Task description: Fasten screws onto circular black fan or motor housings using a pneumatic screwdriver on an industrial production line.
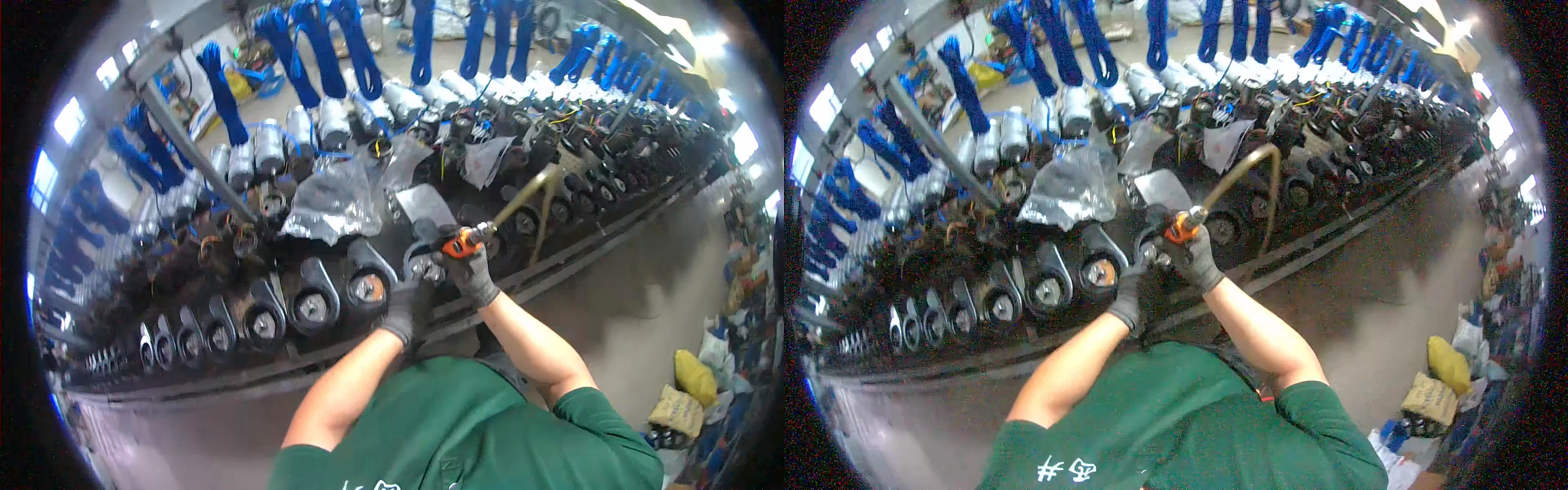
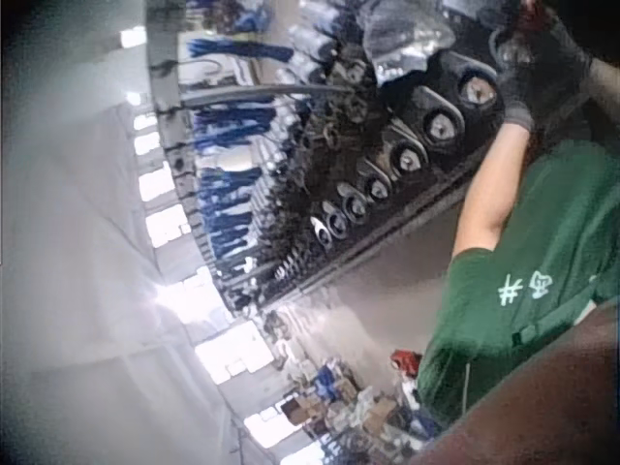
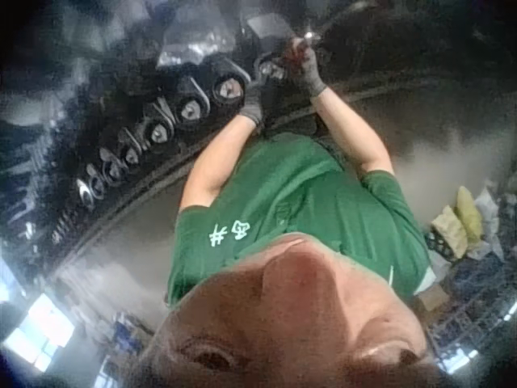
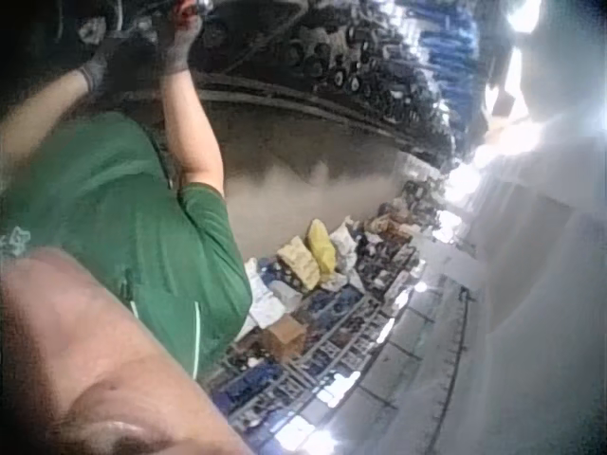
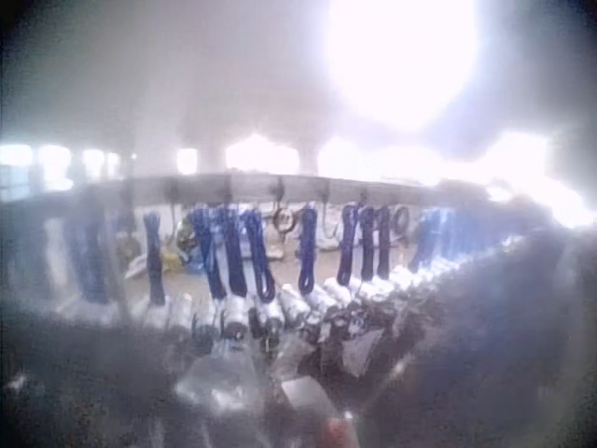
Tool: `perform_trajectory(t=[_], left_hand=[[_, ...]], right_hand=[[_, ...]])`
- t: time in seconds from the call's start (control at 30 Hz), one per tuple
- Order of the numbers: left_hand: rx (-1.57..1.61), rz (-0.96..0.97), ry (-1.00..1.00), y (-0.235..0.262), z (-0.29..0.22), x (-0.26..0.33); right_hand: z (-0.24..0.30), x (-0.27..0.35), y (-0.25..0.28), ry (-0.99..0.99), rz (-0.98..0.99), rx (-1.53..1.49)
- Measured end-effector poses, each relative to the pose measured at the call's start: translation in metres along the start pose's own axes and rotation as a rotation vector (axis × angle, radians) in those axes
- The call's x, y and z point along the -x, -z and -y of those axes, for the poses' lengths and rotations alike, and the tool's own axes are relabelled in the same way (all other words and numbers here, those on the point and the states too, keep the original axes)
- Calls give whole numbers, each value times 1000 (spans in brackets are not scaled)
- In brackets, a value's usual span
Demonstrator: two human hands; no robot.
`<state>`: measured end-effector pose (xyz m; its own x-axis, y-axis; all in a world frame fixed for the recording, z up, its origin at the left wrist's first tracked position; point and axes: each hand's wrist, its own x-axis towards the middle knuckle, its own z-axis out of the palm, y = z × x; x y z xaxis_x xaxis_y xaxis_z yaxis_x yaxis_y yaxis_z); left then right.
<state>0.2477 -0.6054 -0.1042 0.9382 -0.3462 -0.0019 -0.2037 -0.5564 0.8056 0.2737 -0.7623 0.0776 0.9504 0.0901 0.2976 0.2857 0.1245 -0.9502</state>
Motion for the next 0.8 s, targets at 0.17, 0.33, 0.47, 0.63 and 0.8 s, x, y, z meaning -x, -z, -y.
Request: perform_trajectory(t=[0.17,0.33,0.47,0.63,0.8], left_hand=[[-648,-185,-224,37,-98,13],[-687,-247,-276,37,-94,13],[-610,-225,-254,33,-90,10],[-738,-126,-206,32,-84,-2],[-753,-103,-245,31,-106,7]], right_hand=[[44,28,35,-38,-242,-355],[33,79,78,-361,-518,-770],[-17,118,119,-431,-718,-796],[-75,152,157,-707,-899,-872],[-126,184,191,-684,-926,-847]])
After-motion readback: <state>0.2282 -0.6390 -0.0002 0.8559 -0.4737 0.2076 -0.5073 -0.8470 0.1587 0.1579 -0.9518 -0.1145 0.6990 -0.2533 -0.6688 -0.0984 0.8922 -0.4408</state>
